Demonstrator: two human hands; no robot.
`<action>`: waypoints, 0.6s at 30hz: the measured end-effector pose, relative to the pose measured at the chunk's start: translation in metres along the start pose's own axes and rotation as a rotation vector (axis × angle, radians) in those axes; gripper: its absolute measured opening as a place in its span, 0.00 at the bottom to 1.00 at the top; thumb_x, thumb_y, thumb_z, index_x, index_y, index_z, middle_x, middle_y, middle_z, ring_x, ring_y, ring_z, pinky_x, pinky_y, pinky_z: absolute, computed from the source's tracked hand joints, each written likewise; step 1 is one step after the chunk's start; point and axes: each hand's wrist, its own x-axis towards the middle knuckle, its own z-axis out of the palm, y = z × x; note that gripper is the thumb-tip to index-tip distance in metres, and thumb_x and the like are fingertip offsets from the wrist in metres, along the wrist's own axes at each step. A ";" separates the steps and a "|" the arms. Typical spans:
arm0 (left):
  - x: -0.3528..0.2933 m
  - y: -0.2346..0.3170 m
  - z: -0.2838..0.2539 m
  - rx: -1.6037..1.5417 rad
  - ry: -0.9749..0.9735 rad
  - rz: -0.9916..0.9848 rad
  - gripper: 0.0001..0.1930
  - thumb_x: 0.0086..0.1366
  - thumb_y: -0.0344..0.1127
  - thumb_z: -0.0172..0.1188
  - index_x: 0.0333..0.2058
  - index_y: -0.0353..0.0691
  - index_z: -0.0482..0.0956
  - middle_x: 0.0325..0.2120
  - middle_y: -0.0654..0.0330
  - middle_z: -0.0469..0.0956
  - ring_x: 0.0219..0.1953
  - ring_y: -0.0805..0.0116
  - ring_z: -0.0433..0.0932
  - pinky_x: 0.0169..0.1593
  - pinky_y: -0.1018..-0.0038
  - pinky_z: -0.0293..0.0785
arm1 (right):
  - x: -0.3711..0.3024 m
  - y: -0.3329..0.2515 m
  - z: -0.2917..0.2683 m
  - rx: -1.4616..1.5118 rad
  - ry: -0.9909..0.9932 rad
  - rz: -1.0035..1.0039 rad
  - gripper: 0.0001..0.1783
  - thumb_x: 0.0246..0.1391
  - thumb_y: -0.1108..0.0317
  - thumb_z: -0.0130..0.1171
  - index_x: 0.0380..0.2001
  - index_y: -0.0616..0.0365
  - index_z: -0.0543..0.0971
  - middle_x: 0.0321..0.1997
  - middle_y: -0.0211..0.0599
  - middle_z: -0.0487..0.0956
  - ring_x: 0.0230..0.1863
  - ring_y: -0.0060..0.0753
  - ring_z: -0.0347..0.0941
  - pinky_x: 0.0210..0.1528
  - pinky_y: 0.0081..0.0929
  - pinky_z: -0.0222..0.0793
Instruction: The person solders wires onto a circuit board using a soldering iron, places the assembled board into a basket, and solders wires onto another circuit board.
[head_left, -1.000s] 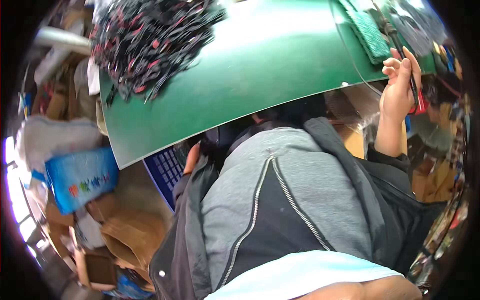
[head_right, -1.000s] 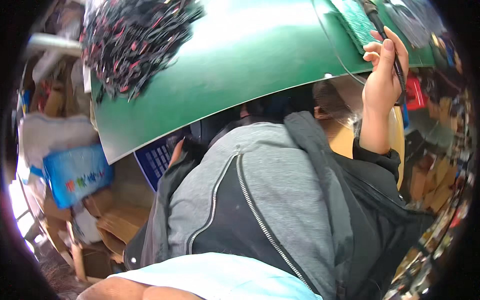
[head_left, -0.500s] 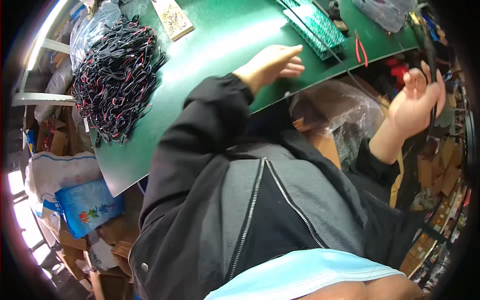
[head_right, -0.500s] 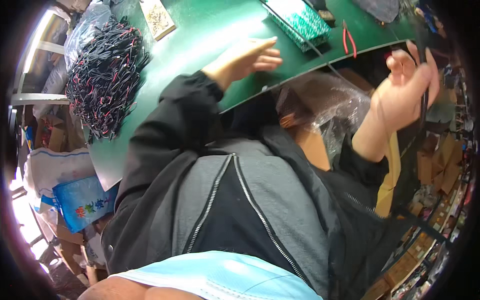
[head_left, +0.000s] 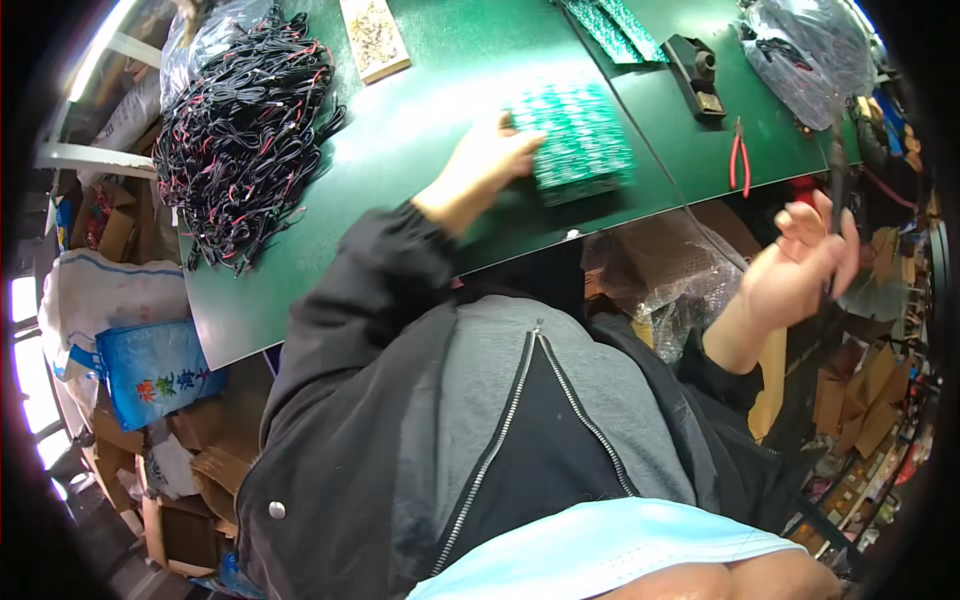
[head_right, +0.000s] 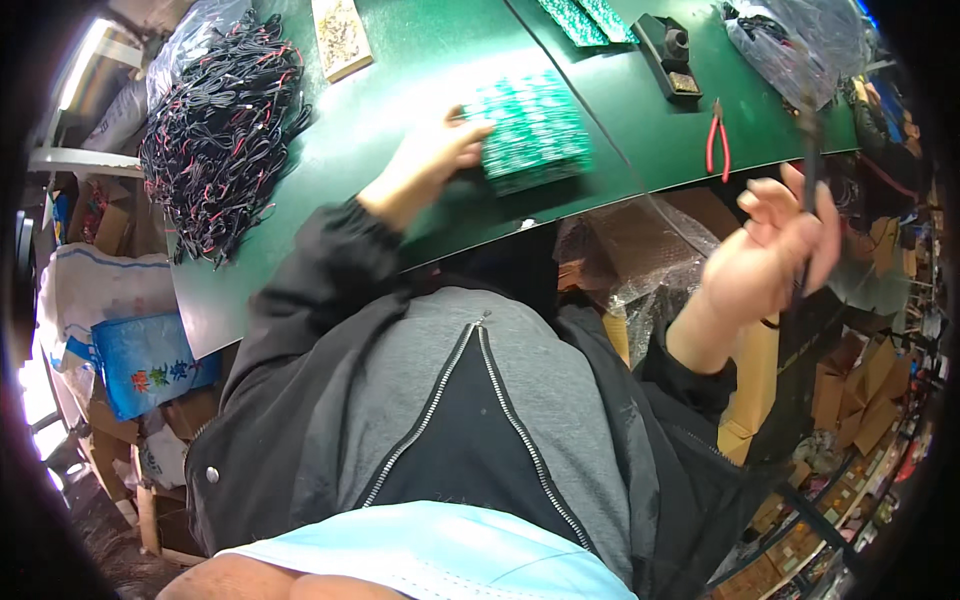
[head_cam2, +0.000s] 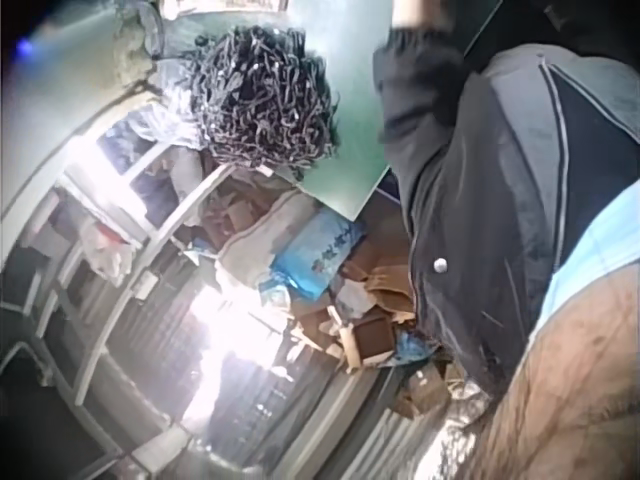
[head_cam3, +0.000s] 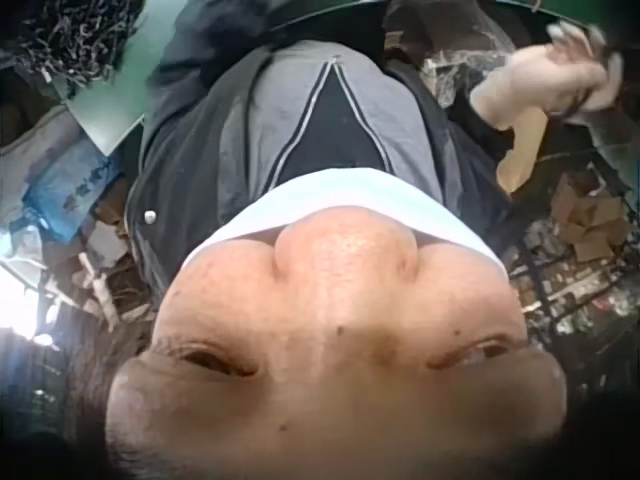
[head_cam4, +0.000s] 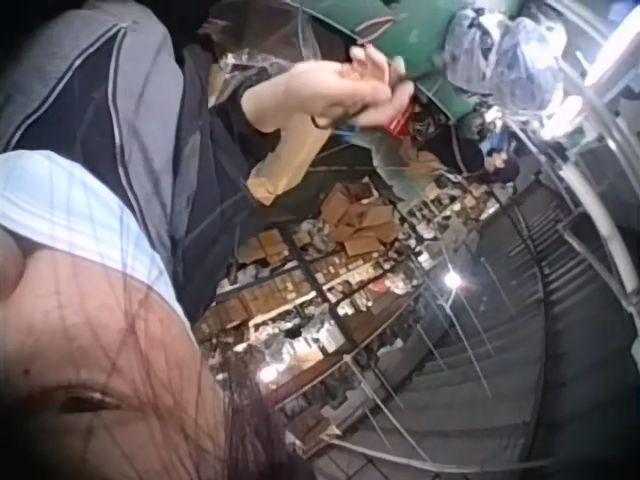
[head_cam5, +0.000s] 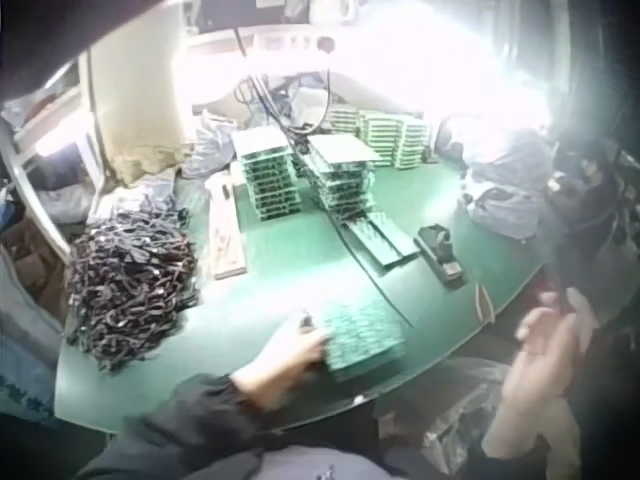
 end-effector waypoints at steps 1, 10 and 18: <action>-0.021 0.003 -0.031 0.065 0.088 -0.018 0.33 0.63 0.38 0.70 0.61 0.29 0.68 0.37 0.60 0.79 0.31 0.77 0.75 0.35 0.80 0.74 | -0.010 0.013 0.014 0.017 -0.092 0.037 0.24 0.76 0.57 0.46 0.59 0.69 0.67 0.51 0.65 0.80 0.38 0.41 0.82 0.37 0.28 0.77; -0.050 0.079 -0.152 0.735 0.440 -0.132 0.36 0.67 0.49 0.66 0.66 0.31 0.68 0.51 0.54 0.79 0.43 0.72 0.78 0.42 0.75 0.76 | -0.114 0.070 0.124 -0.142 -0.708 -0.296 0.17 0.66 0.71 0.62 0.56 0.60 0.75 0.53 0.49 0.81 0.52 0.46 0.81 0.51 0.33 0.77; -0.040 0.042 -0.158 0.512 0.375 0.168 0.25 0.66 0.41 0.67 0.56 0.31 0.77 0.53 0.51 0.80 0.50 0.65 0.78 0.54 0.70 0.73 | -0.151 0.066 0.196 -0.160 -0.970 -0.073 0.32 0.51 0.72 0.72 0.60 0.52 0.74 0.58 0.49 0.75 0.58 0.53 0.73 0.62 0.38 0.69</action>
